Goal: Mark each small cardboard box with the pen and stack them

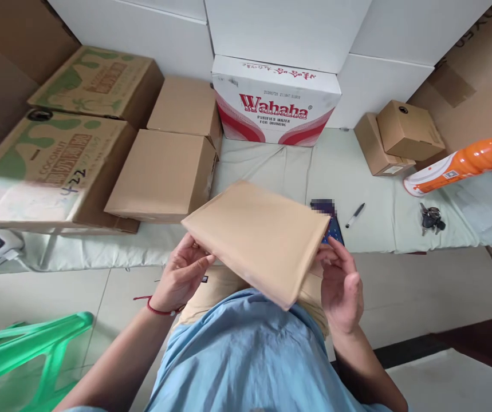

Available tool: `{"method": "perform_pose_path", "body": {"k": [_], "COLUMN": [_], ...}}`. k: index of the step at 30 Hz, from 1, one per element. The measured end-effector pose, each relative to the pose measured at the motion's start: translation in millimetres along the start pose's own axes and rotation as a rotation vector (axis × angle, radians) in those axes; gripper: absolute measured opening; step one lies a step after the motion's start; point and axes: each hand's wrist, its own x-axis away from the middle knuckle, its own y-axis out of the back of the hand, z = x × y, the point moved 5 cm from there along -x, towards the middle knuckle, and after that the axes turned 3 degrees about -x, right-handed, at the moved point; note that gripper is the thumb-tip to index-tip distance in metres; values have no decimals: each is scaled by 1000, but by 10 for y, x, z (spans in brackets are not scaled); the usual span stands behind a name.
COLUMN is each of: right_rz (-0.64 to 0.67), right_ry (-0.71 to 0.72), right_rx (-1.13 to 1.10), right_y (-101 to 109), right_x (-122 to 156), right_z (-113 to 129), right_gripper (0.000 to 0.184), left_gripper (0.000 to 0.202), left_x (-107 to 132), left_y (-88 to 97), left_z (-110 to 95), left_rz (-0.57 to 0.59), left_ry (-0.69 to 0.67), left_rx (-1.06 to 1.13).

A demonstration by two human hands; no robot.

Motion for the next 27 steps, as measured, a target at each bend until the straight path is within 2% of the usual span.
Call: {"method": "perform_pose_path", "body": {"k": [3, 5, 9, 12, 14, 17, 21, 24, 27], "right_rz": [-27, -63, -116, -109, -103, -41, 49, 103, 131], "right_ry": [-209, -321, -396, -417, -465, -595, -695, -742, -800], "right_rx": [-99, -176, -217, -166, -154, -178, -203, -183, -129], "right_y": [138, 187, 172, 143, 153, 173, 206, 209, 186], "right_x": [-101, -127, -113, -94, -84, -72, -75, -39, 57], "right_z": [-231, -331, -386, -374, -379, -409, -390, -349, -344], "right_gripper": [69, 69, 62, 65, 71, 82, 89, 84, 66], "left_gripper": [52, 53, 42, 30, 29, 26, 28, 33, 33], "left_x": [28, 36, 20, 26, 53, 100, 131, 147, 175], "left_y": [-77, -106, -69, -1, 28, 35, 40, 25, -51], "left_z": [-106, -148, -153, -144, -165, -207, -207, -236, -338], "left_rz": [-16, -11, -56, -122, -149, -166, -161, -111, -43], "left_ry": [-62, -102, -133, -134, -172, -236, -236, -270, -346], "left_rx": [-95, -161, -189, -128, -117, -204, -238, -245, -279]}}
